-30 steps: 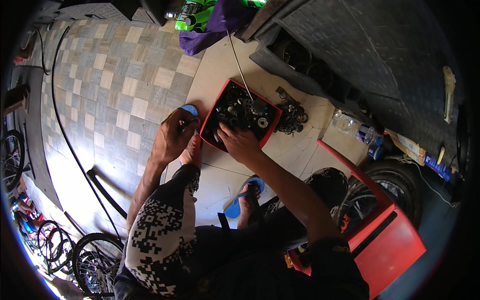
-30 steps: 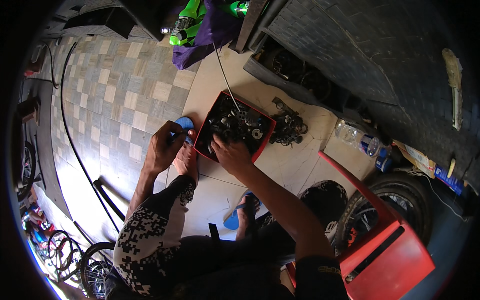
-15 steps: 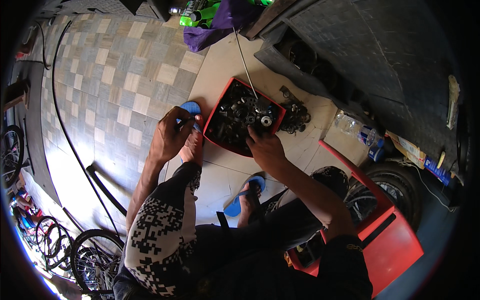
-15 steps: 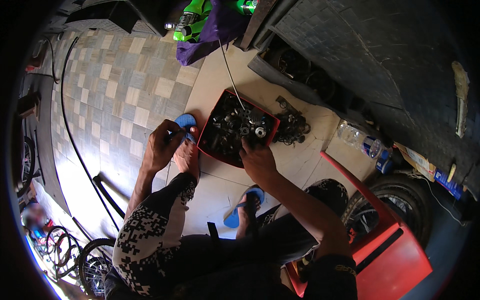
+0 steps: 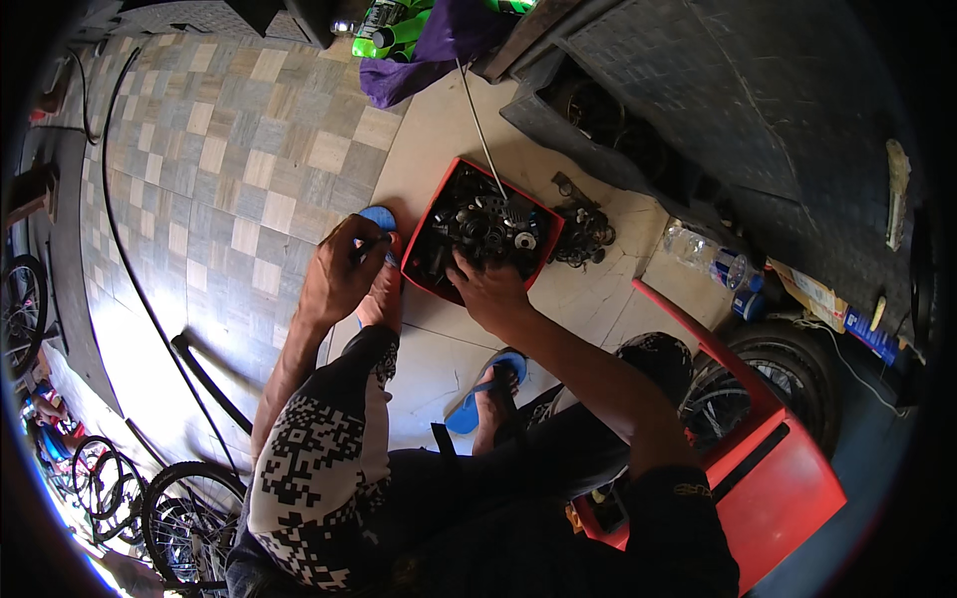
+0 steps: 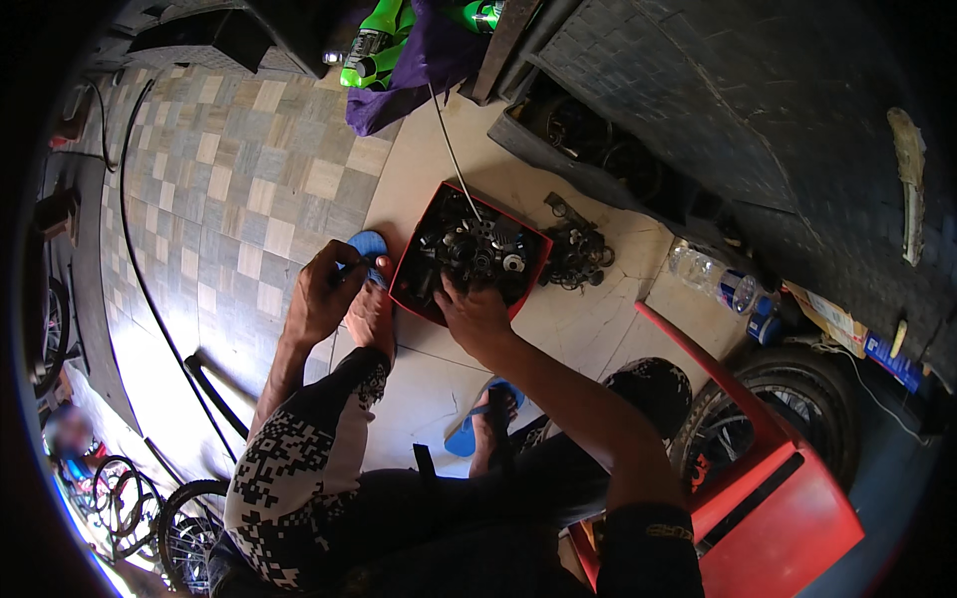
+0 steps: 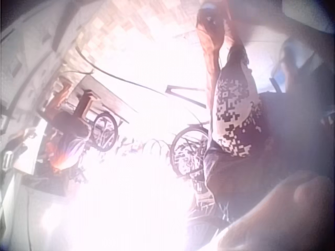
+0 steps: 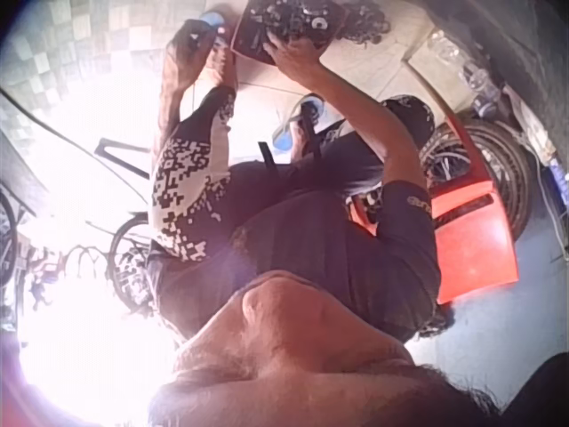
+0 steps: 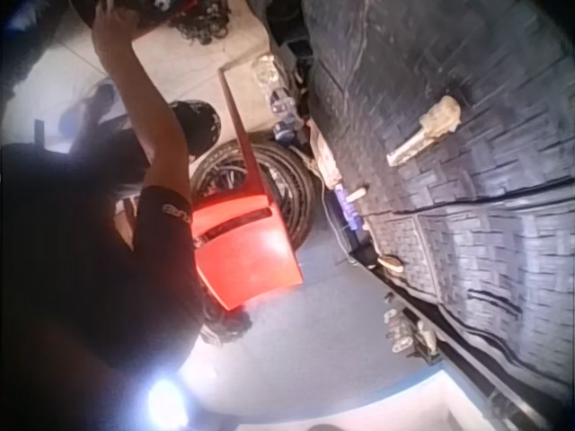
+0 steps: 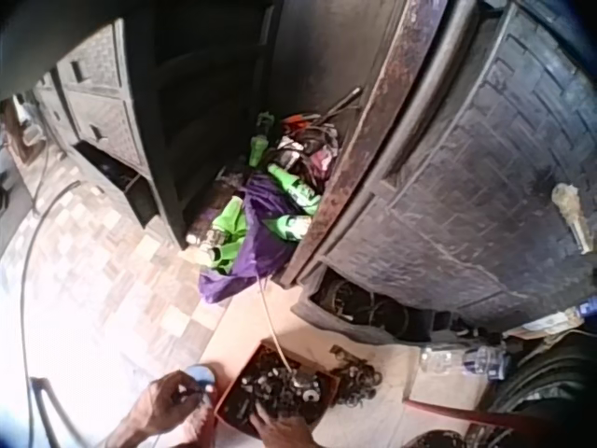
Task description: The person sits on the floor and sorts small mechanical parts from a red box, picking up and inspecting each item before placing them back or setting them aside. The person then moves to a workbench and continues sorting parts from a white basket.
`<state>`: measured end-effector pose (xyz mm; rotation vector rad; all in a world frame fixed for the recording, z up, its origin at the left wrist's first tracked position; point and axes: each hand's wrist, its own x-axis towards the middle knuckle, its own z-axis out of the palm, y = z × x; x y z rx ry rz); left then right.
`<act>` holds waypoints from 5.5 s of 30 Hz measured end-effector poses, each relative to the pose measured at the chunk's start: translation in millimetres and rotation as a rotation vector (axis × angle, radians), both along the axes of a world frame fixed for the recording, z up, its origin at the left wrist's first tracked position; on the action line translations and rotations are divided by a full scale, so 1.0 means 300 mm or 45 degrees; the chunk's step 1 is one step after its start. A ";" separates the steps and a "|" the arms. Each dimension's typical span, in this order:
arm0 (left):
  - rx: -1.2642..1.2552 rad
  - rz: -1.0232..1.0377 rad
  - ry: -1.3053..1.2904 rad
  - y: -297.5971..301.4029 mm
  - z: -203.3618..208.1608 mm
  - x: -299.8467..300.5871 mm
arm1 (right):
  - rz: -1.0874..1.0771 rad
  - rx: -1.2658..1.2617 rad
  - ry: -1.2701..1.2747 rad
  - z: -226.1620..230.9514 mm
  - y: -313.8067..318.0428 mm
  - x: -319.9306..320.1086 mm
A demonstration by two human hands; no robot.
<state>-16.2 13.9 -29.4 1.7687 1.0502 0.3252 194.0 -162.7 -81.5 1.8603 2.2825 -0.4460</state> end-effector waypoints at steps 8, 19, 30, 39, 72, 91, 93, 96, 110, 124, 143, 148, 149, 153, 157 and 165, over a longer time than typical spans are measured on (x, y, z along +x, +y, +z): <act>-0.050 0.013 0.100 -0.001 -0.002 -0.025 | -0.122 -0.164 -0.056 0.024 -0.111 0.048; -0.082 0.004 0.096 -0.004 -0.006 -0.036 | -0.109 -0.219 -0.090 0.005 0.005 0.004; -0.085 0.029 0.098 -0.002 -0.004 -0.057 | -0.073 -0.228 -0.206 -0.001 -0.043 0.019; -0.018 0.046 0.011 0.000 -0.022 -0.056 | -0.282 -0.070 0.044 -0.047 0.013 0.023; -0.645 0.008 -0.170 0.042 0.088 -0.020 | -1.257 -0.156 2.073 0.406 0.103 0.023; -1.174 -0.014 -0.552 0.029 0.172 0.024 | -1.134 0.021 1.933 0.497 0.128 -0.003; -1.256 -0.020 -0.601 0.028 0.171 0.023 | -1.131 0.018 1.951 0.496 0.133 -0.009; -1.353 -0.044 -0.647 0.035 0.171 0.013 | -1.089 0.024 1.955 0.491 0.140 -0.019; -1.292 -0.119 -0.652 0.038 0.183 0.018 | -0.795 0.254 1.637 0.456 0.184 -0.043; -1.403 -0.111 -0.714 0.031 0.182 0.020 | -0.760 0.282 1.550 0.478 0.190 -0.033; -1.360 -0.110 -0.681 0.025 0.190 0.025 | -0.743 0.219 1.630 0.488 0.183 -0.028; -1.250 -0.171 -0.679 0.028 0.198 0.027 | -0.748 0.186 1.659 0.485 0.185 -0.028; -1.238 -0.164 -0.662 0.029 0.203 0.028 | -0.746 0.184 1.665 0.485 0.186 -0.028; -1.186 -0.076 -0.566 0.022 0.224 0.035 | -0.745 0.184 1.657 0.484 0.191 -0.026; -1.099 0.019 -0.522 0.011 0.231 0.044 | -0.970 0.131 1.716 0.484 0.195 -0.040; -0.718 0.045 -0.361 -0.003 0.259 0.067 | -1.289 0.039 1.935 0.481 0.244 -0.058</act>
